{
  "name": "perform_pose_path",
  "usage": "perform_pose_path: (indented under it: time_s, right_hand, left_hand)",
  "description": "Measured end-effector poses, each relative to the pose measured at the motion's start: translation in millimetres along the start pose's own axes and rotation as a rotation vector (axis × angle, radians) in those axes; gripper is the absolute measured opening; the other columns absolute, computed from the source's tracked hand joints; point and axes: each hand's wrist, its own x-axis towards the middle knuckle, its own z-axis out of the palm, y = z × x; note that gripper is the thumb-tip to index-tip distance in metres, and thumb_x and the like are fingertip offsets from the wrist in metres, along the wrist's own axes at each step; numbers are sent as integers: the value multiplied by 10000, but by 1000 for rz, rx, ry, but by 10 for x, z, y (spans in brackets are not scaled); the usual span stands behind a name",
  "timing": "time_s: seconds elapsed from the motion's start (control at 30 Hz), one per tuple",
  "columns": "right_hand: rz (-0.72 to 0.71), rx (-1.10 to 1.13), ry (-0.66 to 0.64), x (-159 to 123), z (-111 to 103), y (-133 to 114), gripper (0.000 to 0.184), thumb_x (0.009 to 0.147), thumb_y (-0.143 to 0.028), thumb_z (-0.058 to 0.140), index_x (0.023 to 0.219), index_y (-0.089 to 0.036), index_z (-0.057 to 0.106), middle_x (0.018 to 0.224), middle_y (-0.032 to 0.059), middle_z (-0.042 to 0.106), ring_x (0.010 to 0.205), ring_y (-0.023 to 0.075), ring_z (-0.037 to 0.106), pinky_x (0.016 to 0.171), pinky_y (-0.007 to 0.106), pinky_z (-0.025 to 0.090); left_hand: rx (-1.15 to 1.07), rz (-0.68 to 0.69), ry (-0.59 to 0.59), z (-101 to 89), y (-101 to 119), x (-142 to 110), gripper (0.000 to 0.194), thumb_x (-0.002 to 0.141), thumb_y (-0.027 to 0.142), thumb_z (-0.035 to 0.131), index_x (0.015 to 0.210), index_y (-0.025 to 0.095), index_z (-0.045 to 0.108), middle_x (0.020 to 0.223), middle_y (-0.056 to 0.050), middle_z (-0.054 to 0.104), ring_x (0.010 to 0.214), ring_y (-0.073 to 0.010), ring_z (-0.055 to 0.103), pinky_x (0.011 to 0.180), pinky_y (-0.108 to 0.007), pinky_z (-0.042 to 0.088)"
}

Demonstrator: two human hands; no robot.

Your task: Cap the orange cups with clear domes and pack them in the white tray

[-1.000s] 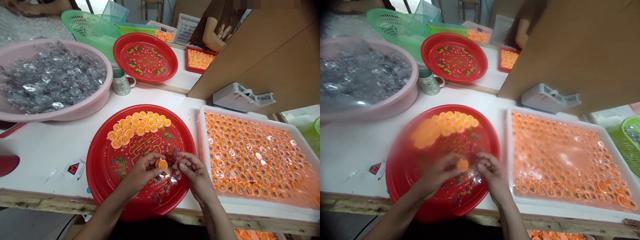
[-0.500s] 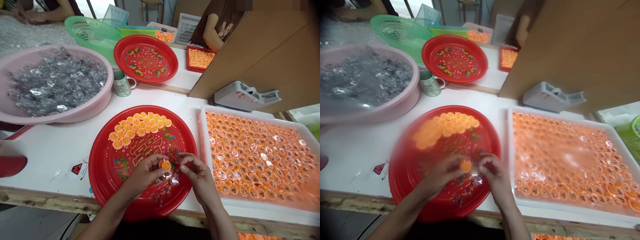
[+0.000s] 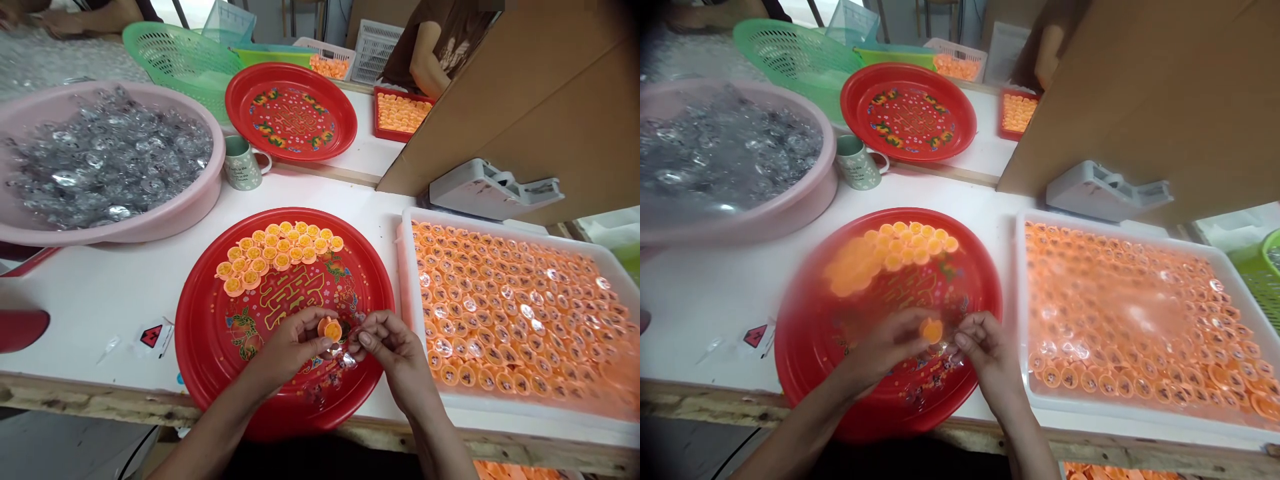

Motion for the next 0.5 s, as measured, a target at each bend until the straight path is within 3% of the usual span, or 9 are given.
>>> perform_pose_path:
  time_s: [0.5]
  right_hand:
    - [66,-91,-87,17,-12,-6,270,755,-375,774,752,-194,574,673,-4,664,598,136,620,604,259,514]
  left_hand:
    - [68,40,-38,-15,-32,41,365,732,231,725,1089,186,658,1073,-75,701,1067,-257,623,830,-331,520]
